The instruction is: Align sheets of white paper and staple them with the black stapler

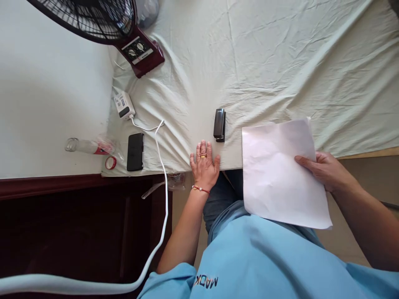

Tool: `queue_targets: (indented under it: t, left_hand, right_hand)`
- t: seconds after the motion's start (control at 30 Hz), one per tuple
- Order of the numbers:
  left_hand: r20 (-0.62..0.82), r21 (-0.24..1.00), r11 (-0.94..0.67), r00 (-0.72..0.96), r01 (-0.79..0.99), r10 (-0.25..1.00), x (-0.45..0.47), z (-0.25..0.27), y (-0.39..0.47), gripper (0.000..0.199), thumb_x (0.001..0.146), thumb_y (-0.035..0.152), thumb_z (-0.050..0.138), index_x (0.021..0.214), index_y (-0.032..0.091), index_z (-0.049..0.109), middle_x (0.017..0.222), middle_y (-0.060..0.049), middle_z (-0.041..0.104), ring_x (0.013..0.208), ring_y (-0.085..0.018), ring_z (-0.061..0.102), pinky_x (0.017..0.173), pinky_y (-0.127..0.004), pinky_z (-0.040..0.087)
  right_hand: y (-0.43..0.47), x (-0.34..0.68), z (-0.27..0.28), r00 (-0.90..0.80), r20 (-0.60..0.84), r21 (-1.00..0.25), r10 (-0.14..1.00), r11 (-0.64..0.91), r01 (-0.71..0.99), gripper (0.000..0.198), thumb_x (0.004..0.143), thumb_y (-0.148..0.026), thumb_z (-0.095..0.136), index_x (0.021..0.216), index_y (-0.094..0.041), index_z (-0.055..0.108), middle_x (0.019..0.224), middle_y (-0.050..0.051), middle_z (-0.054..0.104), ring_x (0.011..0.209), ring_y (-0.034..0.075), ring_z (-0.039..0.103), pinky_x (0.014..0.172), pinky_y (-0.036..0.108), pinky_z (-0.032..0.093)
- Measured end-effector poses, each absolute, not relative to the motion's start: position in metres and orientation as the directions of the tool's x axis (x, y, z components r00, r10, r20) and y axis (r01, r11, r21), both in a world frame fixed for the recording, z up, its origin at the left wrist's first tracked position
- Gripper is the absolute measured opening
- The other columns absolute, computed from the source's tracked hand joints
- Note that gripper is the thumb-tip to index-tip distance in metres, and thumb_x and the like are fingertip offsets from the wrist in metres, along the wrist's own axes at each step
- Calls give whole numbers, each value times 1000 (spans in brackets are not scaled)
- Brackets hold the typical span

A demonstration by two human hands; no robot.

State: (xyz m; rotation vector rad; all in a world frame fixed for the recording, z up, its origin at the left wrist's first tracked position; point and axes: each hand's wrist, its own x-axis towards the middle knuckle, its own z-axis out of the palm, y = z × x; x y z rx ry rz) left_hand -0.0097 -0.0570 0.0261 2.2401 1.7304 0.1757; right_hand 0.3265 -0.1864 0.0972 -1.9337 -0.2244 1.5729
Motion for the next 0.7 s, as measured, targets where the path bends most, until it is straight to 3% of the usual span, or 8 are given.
queue_targets:
  t: [0.17, 0.27, 0.37, 0.47, 0.53, 0.6, 0.7]
  left_hand:
    - [-22, 374, -223, 250, 900, 968, -17, 19, -71, 64, 110, 50, 43, 167, 22, 52, 181, -16, 41, 172, -34, 35, 142, -63, 17]
    - [26, 561, -187, 209, 806, 978, -23, 25, -77, 69, 110, 63, 39, 157, 19, 62, 171, -21, 55, 165, -33, 46, 141, -58, 27]
    - [-54, 870, 17, 62, 493, 997, -26, 45, -83, 80, 107, 77, 33, 152, 18, 63, 154, -21, 70, 149, -30, 65, 129, -50, 49]
    - [-258, 962, 254, 20, 101, 966, -24, 68, -87, 89, 101, 88, 27, 137, 19, 71, 136, -19, 79, 132, -31, 76, 108, -46, 65]
    - [-339, 941, 339, 9, -1, 941, -22, 78, -86, 75, 94, 87, 52, 119, 19, 76, 120, -17, 83, 121, -32, 80, 98, -43, 68]
    - [-372, 928, 373, -44, 17, 927, -25, 82, -80, 54, 84, 70, 79, 105, 20, 75, 104, -11, 84, 109, -29, 82, 91, -40, 68]
    - [-281, 940, 309, -182, 145, 942, -36, 78, -63, 39, 84, 54, 81, 98, 19, 72, 94, -5, 82, 93, -23, 80, 87, -35, 65]
  right_hand:
    - [-171, 327, 117, 325, -745, -662, 583, -710, -243, 15, 95, -33, 82, 85, -21, 81, 81, 8, 81, 59, 21, 71, 49, 27, 56]
    - [-137, 319, 134, 333, -632, -774, 699, -590, -230, 9, 96, -23, 79, 88, -19, 82, 90, 7, 84, 65, 19, 74, 56, 25, 60]
    - [-97, 300, 138, 149, -560, -821, 815, -523, -229, 9, 96, -21, 76, 90, -18, 82, 86, 6, 83, 67, 19, 75, 59, 26, 62]
    - [-65, 272, 128, -14, -490, -849, 872, -481, -219, 6, 93, -25, 80, 90, -19, 81, 85, 6, 82, 70, 19, 76, 59, 26, 63]
    - [-47, 256, 124, -93, -472, -856, 876, -482, -189, 8, 94, -27, 80, 90, -20, 80, 86, 5, 82, 72, 20, 76, 61, 26, 63]
    - [-29, 250, 129, -113, -445, -880, 889, -457, -132, 7, 95, -25, 81, 91, -20, 78, 85, 3, 80, 75, 18, 76, 64, 23, 62]
    - [0, 267, 151, 30, -350, -931, 936, -345, -119, 12, 100, -22, 81, 112, -21, 77, 99, -1, 79, 94, 10, 74, 85, 15, 59]
